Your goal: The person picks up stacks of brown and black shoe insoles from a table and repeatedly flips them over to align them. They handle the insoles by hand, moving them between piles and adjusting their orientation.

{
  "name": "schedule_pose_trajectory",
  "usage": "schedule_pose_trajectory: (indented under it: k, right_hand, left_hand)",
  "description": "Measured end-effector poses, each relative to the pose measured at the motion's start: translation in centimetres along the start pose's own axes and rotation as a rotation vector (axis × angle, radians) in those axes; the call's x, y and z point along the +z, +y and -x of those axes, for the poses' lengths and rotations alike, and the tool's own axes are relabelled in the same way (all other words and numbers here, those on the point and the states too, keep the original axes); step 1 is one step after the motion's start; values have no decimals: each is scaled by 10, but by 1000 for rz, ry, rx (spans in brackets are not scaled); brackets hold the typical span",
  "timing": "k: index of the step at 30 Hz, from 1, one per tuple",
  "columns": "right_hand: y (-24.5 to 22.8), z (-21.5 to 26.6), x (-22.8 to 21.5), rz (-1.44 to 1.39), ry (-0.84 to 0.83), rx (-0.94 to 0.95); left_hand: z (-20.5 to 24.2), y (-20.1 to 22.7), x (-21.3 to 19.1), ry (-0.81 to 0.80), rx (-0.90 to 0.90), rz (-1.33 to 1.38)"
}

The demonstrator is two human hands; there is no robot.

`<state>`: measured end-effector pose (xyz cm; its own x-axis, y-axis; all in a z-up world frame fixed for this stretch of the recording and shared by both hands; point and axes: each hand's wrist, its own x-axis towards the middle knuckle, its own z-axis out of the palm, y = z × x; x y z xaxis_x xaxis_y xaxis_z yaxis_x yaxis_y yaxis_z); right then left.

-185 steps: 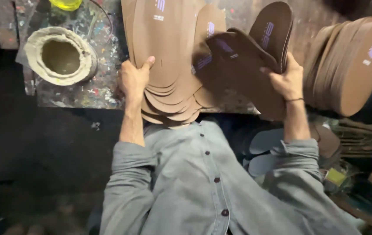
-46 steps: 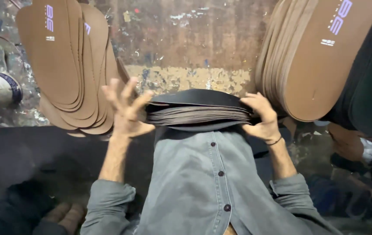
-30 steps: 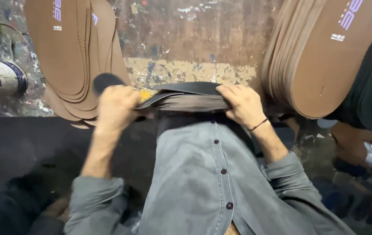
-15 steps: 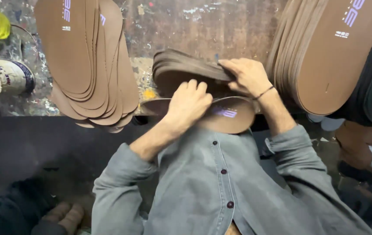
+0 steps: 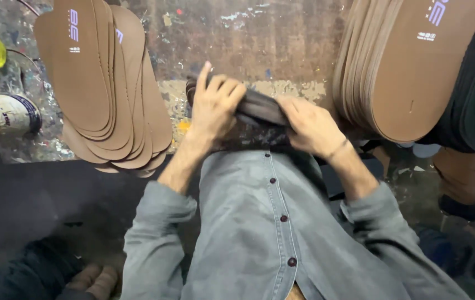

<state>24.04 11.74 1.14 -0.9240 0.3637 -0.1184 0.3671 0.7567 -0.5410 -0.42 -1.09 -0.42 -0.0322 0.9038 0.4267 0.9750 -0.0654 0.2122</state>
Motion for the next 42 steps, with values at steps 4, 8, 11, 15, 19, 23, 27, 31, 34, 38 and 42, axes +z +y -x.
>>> schedule_pose_trajectory:
  k: [4, 8, 11, 15, 19, 23, 27, 31, 34, 38, 42]
  right_hand:
    - [-33, 9, -33, 67, 145, -41]
    - [-5, 13, -2, 310, 184, 51]
    - [11, 12, 4, 239, 136, -7]
    - [29, 53, 27, 260, 220, -32]
    - [56, 53, 81, -701, 529, 199]
    - [36, 43, 66, -445, 587, 118]
    - [70, 28, 72, -596, 657, 64]
    - [50, 43, 50, -566, 516, 51]
    - [52, 51, 45, -532, 462, 46]
    - [34, 65, 23, -405, 319, 153]
    - [17, 83, -114, -296, 319, 213]
  left_hand:
    - [18, 23, -28, -228, -200, 186]
    - [29, 22, -25, -210, -336, -14]
    - [44, 4, -10, -212, -249, 49]
    - [66, -1, -23, -342, -327, 96]
    - [100, -31, 11, 96, -567, 760]
    - [89, -18, -1, -1, -485, 707]
    - [92, -48, 34, 62, -588, 834]
    - [91, -29, 25, 90, -453, 862]
    - [81, -40, 22, 43, -508, 880]
    - [56, -33, 8, -197, -711, 840]
    - [1, 24, -16, -162, -770, 955]
